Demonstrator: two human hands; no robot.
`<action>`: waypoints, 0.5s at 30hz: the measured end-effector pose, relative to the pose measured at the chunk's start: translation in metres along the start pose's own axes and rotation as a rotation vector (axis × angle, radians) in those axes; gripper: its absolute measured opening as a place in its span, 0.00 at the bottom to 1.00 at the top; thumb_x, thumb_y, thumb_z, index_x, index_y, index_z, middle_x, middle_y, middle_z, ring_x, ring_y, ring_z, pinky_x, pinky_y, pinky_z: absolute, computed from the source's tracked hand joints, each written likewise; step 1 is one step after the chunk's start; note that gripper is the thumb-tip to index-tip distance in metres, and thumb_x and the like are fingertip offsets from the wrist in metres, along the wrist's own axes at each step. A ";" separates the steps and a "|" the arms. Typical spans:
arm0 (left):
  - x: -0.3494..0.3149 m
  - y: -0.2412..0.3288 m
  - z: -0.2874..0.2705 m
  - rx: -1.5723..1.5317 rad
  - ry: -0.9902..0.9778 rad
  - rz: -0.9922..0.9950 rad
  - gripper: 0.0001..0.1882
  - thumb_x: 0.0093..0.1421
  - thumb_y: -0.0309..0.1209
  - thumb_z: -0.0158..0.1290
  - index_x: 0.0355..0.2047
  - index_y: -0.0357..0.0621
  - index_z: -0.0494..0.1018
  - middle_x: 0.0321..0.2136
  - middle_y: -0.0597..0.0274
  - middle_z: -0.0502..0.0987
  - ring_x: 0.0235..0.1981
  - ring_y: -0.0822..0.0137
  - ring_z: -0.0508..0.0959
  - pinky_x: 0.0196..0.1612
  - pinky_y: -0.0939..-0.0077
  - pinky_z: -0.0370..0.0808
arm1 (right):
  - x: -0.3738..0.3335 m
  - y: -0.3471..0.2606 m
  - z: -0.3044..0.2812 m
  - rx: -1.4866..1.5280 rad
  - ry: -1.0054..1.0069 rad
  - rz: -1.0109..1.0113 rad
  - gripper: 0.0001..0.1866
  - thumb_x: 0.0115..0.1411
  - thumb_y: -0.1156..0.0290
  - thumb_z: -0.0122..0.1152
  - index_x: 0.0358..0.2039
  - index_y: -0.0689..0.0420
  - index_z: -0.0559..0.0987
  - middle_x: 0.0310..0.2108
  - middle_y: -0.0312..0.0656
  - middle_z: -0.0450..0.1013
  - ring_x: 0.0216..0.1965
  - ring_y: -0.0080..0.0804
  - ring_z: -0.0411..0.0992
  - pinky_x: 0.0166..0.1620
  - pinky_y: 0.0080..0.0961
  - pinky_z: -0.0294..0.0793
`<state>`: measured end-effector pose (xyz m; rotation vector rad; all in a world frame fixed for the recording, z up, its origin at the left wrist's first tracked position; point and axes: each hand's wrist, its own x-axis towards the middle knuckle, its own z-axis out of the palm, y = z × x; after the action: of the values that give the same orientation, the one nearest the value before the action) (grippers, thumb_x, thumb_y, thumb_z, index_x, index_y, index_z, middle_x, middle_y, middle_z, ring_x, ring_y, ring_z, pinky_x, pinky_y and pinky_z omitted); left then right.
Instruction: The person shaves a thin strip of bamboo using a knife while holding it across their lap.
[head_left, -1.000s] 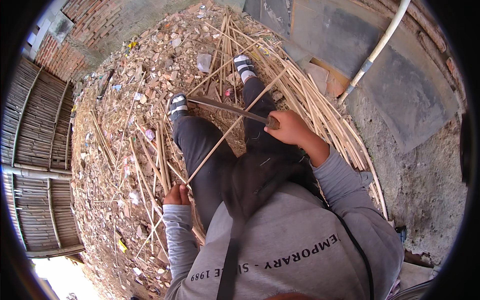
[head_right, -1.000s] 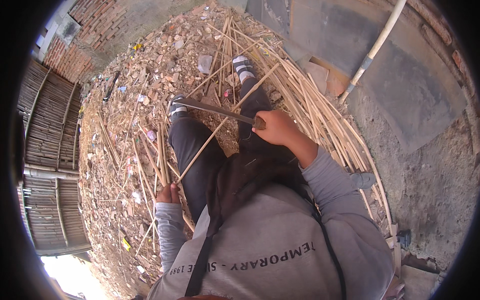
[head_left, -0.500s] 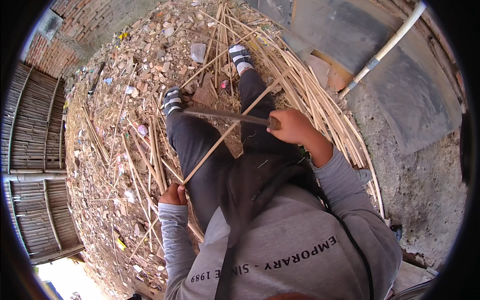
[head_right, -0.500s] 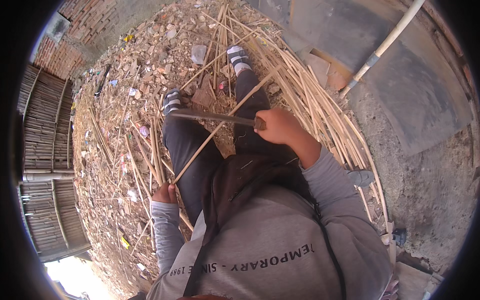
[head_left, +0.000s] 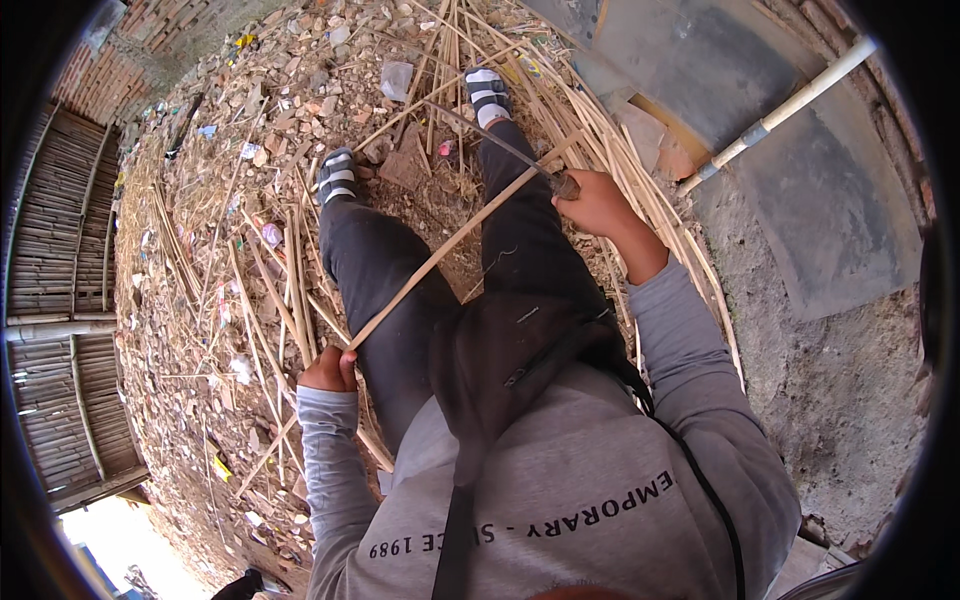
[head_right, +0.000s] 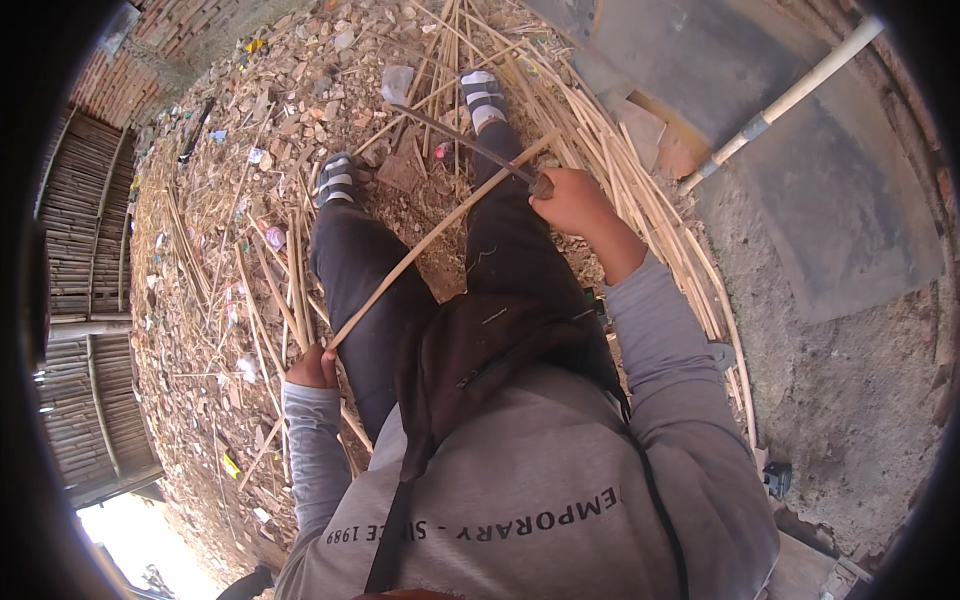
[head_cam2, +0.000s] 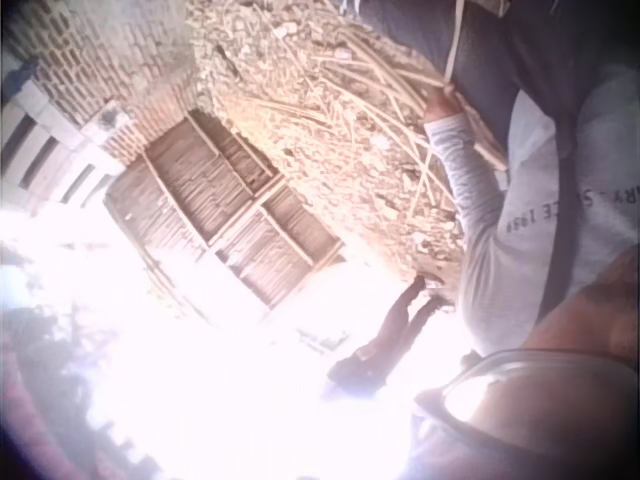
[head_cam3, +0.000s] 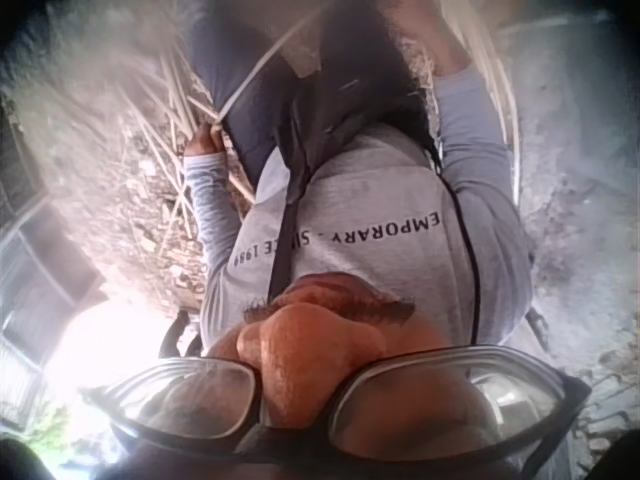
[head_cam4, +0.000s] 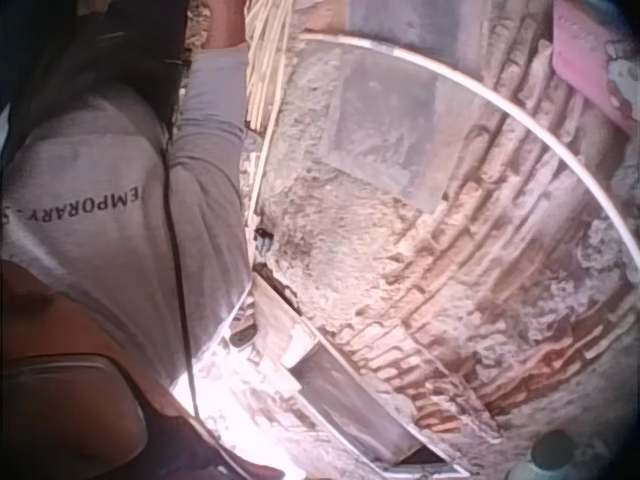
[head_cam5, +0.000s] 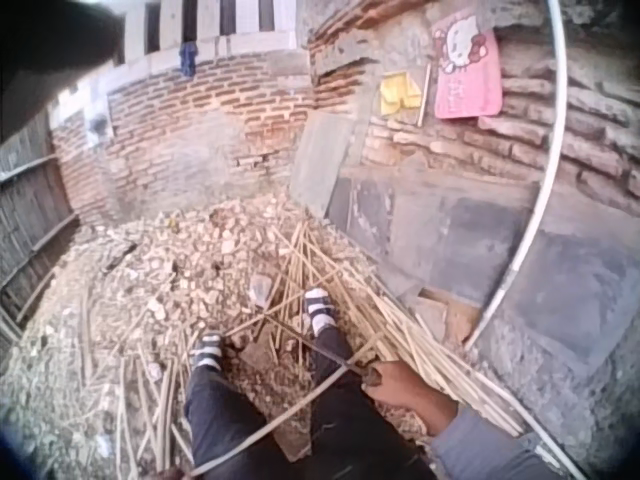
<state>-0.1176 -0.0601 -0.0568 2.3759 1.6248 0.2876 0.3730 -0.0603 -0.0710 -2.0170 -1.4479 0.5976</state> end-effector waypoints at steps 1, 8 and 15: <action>0.000 0.000 -0.002 0.014 -0.021 -0.014 0.24 0.71 0.50 0.45 0.29 0.42 0.70 0.20 0.41 0.75 0.24 0.35 0.76 0.27 0.45 0.70 | -0.001 -0.013 -0.002 -0.025 0.012 -0.017 0.12 0.54 0.61 0.65 0.33 0.55 0.80 0.28 0.52 0.78 0.33 0.56 0.77 0.38 0.48 0.75; 0.004 -0.012 -0.007 -0.024 -0.045 0.014 0.25 0.71 0.51 0.44 0.27 0.42 0.70 0.17 0.41 0.73 0.23 0.35 0.76 0.26 0.45 0.70 | -0.008 -0.018 0.005 -0.203 -0.010 -0.049 0.12 0.54 0.62 0.65 0.34 0.56 0.80 0.26 0.52 0.76 0.32 0.54 0.76 0.36 0.45 0.75; 0.004 -0.009 -0.017 0.015 -0.103 0.000 0.25 0.71 0.50 0.46 0.27 0.41 0.71 0.18 0.41 0.74 0.24 0.36 0.76 0.27 0.46 0.71 | -0.015 -0.034 0.005 -0.215 0.038 -0.008 0.12 0.55 0.62 0.62 0.37 0.53 0.81 0.29 0.52 0.78 0.35 0.55 0.77 0.37 0.49 0.76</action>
<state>-0.1292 -0.0522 -0.0430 2.3599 1.5858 0.1514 0.3413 -0.0656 -0.0510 -2.1720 -1.5529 0.4118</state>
